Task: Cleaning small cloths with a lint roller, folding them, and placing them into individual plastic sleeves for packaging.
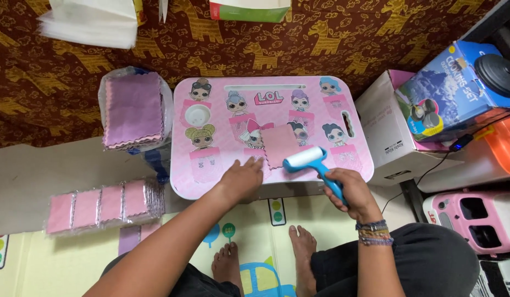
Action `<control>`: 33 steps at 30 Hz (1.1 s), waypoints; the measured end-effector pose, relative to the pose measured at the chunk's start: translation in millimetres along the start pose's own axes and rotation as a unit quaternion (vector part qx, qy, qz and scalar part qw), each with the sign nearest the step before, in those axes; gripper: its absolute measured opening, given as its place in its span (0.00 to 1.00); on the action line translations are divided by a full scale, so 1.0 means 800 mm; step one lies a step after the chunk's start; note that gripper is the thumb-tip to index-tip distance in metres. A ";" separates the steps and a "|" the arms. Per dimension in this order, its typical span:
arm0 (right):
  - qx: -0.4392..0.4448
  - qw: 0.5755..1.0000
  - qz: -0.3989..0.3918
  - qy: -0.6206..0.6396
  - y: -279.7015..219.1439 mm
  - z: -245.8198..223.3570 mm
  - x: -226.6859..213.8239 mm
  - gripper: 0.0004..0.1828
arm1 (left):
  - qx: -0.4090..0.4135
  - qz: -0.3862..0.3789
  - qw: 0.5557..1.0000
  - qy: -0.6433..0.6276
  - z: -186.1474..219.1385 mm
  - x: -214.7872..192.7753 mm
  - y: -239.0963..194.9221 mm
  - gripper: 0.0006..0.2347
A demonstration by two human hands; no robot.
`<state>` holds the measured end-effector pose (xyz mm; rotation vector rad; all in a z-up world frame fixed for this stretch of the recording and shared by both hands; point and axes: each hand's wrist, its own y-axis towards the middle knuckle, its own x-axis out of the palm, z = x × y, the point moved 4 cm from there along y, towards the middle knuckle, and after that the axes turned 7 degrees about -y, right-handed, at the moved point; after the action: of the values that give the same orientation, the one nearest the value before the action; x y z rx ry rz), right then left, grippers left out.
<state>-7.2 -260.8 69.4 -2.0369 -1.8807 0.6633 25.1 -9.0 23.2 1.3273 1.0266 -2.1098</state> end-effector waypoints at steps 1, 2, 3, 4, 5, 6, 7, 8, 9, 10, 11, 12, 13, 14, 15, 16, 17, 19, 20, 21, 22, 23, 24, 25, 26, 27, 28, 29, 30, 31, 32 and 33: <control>0.000 1.000 0.001 0.001 0.004 0.001 0.004 0.11 | 0.001 0.000 1.000 0.001 0.006 -0.004 -0.003 0.24; -0.002 1.000 0.001 0.006 0.007 0.001 0.007 0.11 | 0.020 -0.009 1.000 0.001 0.014 -0.006 -0.006 0.25; -0.005 1.000 0.001 0.012 0.013 -0.002 0.011 0.12 | 0.040 -0.016 0.999 0.002 0.021 -0.012 -0.007 0.26; -0.008 1.000 0.002 0.012 0.022 -0.001 0.013 0.12 | 0.041 -0.014 0.999 0.004 0.020 -0.006 -0.001 0.26; -0.011 1.000 0.001 0.020 0.031 0.002 0.016 0.11 | 0.046 -0.017 0.999 0.015 0.020 0.002 0.004 0.26; -0.014 1.000 -0.001 0.028 0.040 0.004 0.019 0.11 | 0.052 -0.019 0.998 0.025 0.019 0.010 0.009 0.26; -0.016 0.999 -0.001 0.028 0.048 0.002 0.022 0.11 | 0.051 -0.018 0.998 0.027 0.016 0.014 0.014 0.26; -0.021 1.000 -0.001 0.022 0.056 -0.001 0.025 0.11 | 0.056 -0.011 0.998 0.027 0.013 0.017 0.018 0.26; -0.025 1.000 -0.001 0.016 0.063 -0.002 0.028 0.11 | 0.060 -0.005 0.998 0.027 0.010 0.021 0.021 0.26; -0.025 1.000 -0.001 0.016 0.072 -0.004 0.033 0.11 | 0.060 -0.005 0.998 0.027 0.011 0.019 0.019 0.26; -0.035 0.999 -0.002 0.015 0.081 -0.008 0.037 0.10 | 0.064 -0.003 0.997 0.030 0.012 0.017 0.017 0.26; -0.044 0.999 -0.003 0.015 0.089 -0.012 0.041 0.10 | 0.069 -0.002 0.997 0.033 0.013 0.015 0.015 0.26; -0.045 0.999 -0.004 0.014 0.098 -0.014 0.045 0.10 | 0.067 0.000 0.997 0.033 0.012 0.015 0.016 0.26; -0.047 0.999 -0.007 0.014 0.107 -0.016 0.049 0.10 | 0.073 0.005 0.997 0.036 0.012 0.015 0.016 0.26; -0.048 0.999 -0.010 0.014 0.115 -0.017 0.053 0.09 | 0.078 0.009 0.996 0.038 0.012 0.016 0.017 0.26; -0.048 0.999 -0.011 0.014 0.123 -0.018 0.055 0.09 | 0.077 0.010 0.996 0.038 0.013 0.015 0.017 0.26; -0.050 0.999 -0.012 0.016 0.132 -0.020 0.058 0.10 | 0.081 0.013 0.996 0.035 0.014 0.012 0.017 0.26; -0.051 0.998 -0.015 0.019 0.147 -0.022 0.064 0.10 | 0.083 0.017 0.996 0.033 0.014 0.011 0.017 0.26; -0.051 0.998 -0.012 0.018 0.155 -0.022 0.066 0.10 | 0.086 0.027 0.995 0.036 0.015 0.011 0.017 0.25; -0.051 0.999 -0.009 0.017 0.162 -0.022 0.069 0.10 | 0.089 0.036 0.995 0.039 0.016 0.010 0.017 0.24; -0.052 0.998 -0.011 0.018 0.165 -0.018 0.070 0.10 | 0.087 0.036 0.995 0.041 0.023 0.007 0.013 0.24; -0.050 0.998 -0.017 0.022 0.172 -0.019 0.076 0.10 | 0.087 0.045 0.994 0.050 0.025 0.000 0.009 0.21; -0.049 0.998 -0.023 0.026 0.178 -0.021 0.082 0.11 | 0.086 0.054 0.993 0.060 0.028 -0.009 0.004 0.19; -0.064 0.997 -0.030 0.031 0.176 -0.026 0.088 0.11 | 0.079 0.061 0.992 0.073 0.022 -0.001 0.009 0.19; -0.046 0.997 -0.040 0.041 0.174 -0.029 0.093 0.12 | 0.092 0.060 0.992 0.060 0.017 0.007 0.014 0.19; -0.030 0.997 -0.050 0.052 0.173 -0.032 0.097 0.13 | 0.107 0.059 0.991 0.050 0.012 0.013 0.020 0.18; -0.045 0.996 -0.055 0.059 0.184 -0.022 0.096 0.13 | 0.101 0.065 0.991 0.065 0.002 0.031 0.034 0.18; -0.027 0.986 -0.120 0.111 0.196 -0.012 0.098 0.12 | 0.113 0.064 0.989 0.075 -0.007 0.049 0.051 0.24; -0.009 0.969 -0.186 0.161 0.208 -0.003 0.102 0.11 | 0.123 0.062 0.987 0.084 -0.017 0.066 0.069 0.30; -0.021 0.968 -0.190 0.163 0.203 -0.015 0.101 0.11 | 0.120 0.068 0.986 0.096 -0.017 0.060 0.069 0.30; -0.013 0.967 -0.180 0.178 0.198 -0.024 0.099 0.13 | 0.120 0.054 0.986 0.100 -0.017 0.057 0.070 0.33; -0.002 0.966 -0.169 0.193 0.192 -0.030 0.096 0.15 | 0.121 0.039 0.987 0.102 -0.014 0.057 0.071 0.37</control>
<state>140.1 -198.3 1.7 -1.6376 -1.9153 0.1582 50.8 -34.5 -40.8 1.7021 0.7991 -2.1248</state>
